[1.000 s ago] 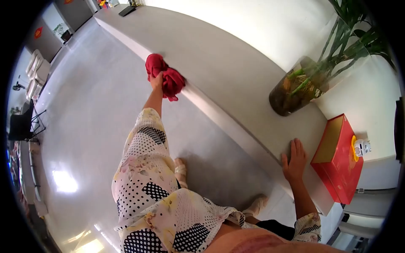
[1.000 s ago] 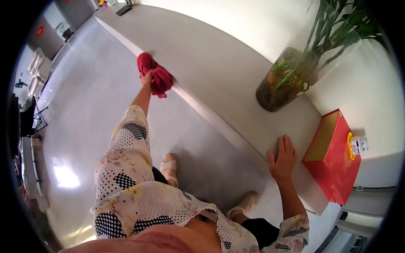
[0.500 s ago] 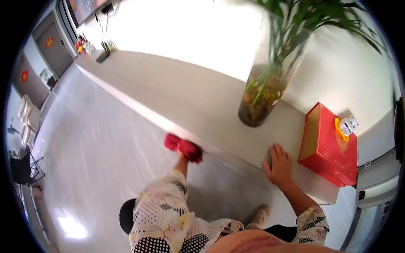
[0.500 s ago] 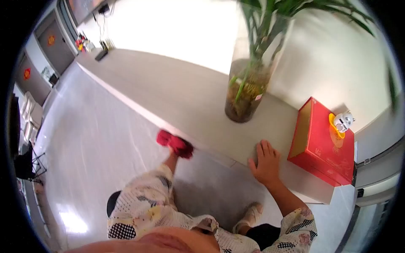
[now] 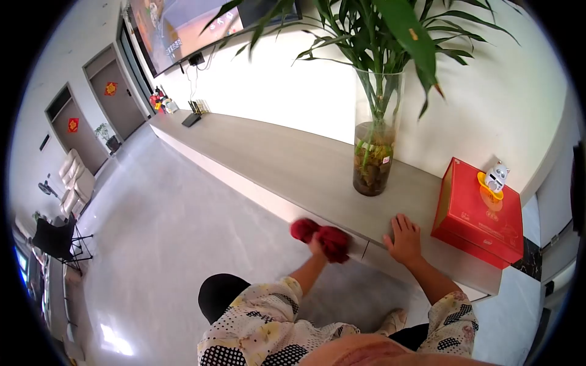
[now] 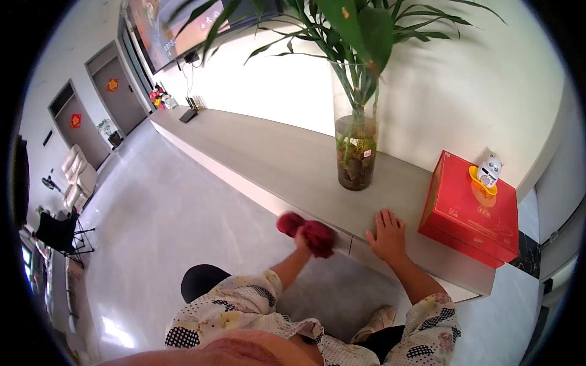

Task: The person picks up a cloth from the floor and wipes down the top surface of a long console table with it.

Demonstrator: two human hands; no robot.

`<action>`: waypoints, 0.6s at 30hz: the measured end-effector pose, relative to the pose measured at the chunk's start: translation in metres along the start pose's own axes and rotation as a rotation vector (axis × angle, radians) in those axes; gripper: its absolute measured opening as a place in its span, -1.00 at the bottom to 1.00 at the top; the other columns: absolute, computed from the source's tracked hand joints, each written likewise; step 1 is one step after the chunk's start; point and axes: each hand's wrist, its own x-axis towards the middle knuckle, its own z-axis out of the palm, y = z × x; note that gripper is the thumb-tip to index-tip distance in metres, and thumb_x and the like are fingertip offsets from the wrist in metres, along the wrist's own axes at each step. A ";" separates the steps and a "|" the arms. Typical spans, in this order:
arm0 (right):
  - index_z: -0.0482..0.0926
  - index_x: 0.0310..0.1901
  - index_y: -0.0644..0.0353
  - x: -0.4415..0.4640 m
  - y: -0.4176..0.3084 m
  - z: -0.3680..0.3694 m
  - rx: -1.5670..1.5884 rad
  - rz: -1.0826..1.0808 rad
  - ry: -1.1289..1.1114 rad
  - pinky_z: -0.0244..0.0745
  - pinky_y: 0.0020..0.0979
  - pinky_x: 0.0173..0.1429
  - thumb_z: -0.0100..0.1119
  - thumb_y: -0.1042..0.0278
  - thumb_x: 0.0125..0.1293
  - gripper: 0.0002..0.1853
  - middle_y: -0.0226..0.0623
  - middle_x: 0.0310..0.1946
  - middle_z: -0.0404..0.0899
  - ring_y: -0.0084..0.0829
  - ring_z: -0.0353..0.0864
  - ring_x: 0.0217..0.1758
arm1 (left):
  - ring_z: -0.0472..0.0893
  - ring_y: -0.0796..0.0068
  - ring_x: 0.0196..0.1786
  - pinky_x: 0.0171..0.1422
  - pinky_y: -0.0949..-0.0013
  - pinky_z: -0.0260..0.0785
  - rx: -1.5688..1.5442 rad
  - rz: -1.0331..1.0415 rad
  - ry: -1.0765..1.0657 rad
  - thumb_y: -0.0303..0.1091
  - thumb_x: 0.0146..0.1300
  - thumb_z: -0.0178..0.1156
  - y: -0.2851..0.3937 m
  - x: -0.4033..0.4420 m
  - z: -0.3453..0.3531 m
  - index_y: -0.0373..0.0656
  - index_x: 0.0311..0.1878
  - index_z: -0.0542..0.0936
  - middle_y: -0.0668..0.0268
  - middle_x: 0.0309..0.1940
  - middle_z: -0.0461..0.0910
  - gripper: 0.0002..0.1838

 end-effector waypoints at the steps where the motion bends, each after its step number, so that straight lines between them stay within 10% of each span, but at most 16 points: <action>1: 0.38 0.19 0.32 0.000 0.001 0.003 0.005 0.001 0.010 0.05 -0.06 0.36 0.13 0.05 0.23 -0.40 -0.03 0.25 0.29 -0.14 0.21 0.37 | 0.64 0.17 -0.14 -0.04 0.14 0.57 0.153 0.113 0.074 -0.20 0.15 0.24 0.033 0.002 0.014 -0.25 0.16 0.41 0.18 -0.15 0.59 -0.47; 4: 0.38 0.17 0.30 -0.001 0.002 0.003 0.028 0.023 0.002 0.07 -0.07 0.33 0.14 0.04 0.22 -0.41 -0.05 0.24 0.30 -0.15 0.23 0.35 | 0.62 0.23 -0.21 -0.19 0.13 0.56 0.297 0.399 0.002 -0.18 0.06 0.30 0.094 0.012 0.047 -0.29 0.16 0.39 0.14 -0.08 0.56 -0.38; 6: 0.39 0.15 0.28 0.001 -0.004 -0.008 0.057 0.049 -0.067 0.08 -0.08 0.31 0.14 0.04 0.21 -0.43 -0.06 0.23 0.30 -0.16 0.24 0.34 | 0.63 0.17 -0.16 -0.11 0.11 0.58 0.450 0.321 0.244 -0.20 0.17 0.24 0.097 0.025 0.053 -0.14 0.22 0.33 0.13 -0.10 0.57 -0.43; 10: 0.37 0.18 0.31 -0.002 -0.001 0.000 0.046 0.039 -0.018 0.06 -0.08 0.33 0.14 0.06 0.24 -0.42 -0.06 0.26 0.29 -0.14 0.21 0.37 | 0.61 0.23 -0.14 -0.02 0.13 0.51 0.267 0.203 0.033 -0.13 0.20 0.20 0.030 -0.001 0.034 -0.16 -0.01 0.50 0.22 -0.19 0.61 -0.62; 15: 0.41 0.14 0.23 -0.003 0.007 0.009 0.039 0.030 0.026 0.08 -0.10 0.34 0.17 0.06 0.19 -0.45 -0.13 0.24 0.32 -0.19 0.24 0.36 | 0.55 0.24 0.11 0.28 0.15 0.39 0.089 -0.437 -0.793 0.01 0.41 -0.01 -0.084 -0.098 0.010 -0.14 0.17 0.47 0.20 0.05 0.59 -0.53; 18: 0.44 0.18 0.26 -0.003 0.020 0.018 0.131 0.076 -0.039 0.08 -0.10 0.37 0.16 0.10 0.23 -0.45 -0.11 0.29 0.34 -0.17 0.25 0.40 | 0.55 0.25 0.13 0.28 0.14 0.40 0.072 -0.877 -0.608 0.01 0.41 -0.01 -0.090 -0.194 0.053 -0.11 0.16 0.48 0.23 0.05 0.60 -0.55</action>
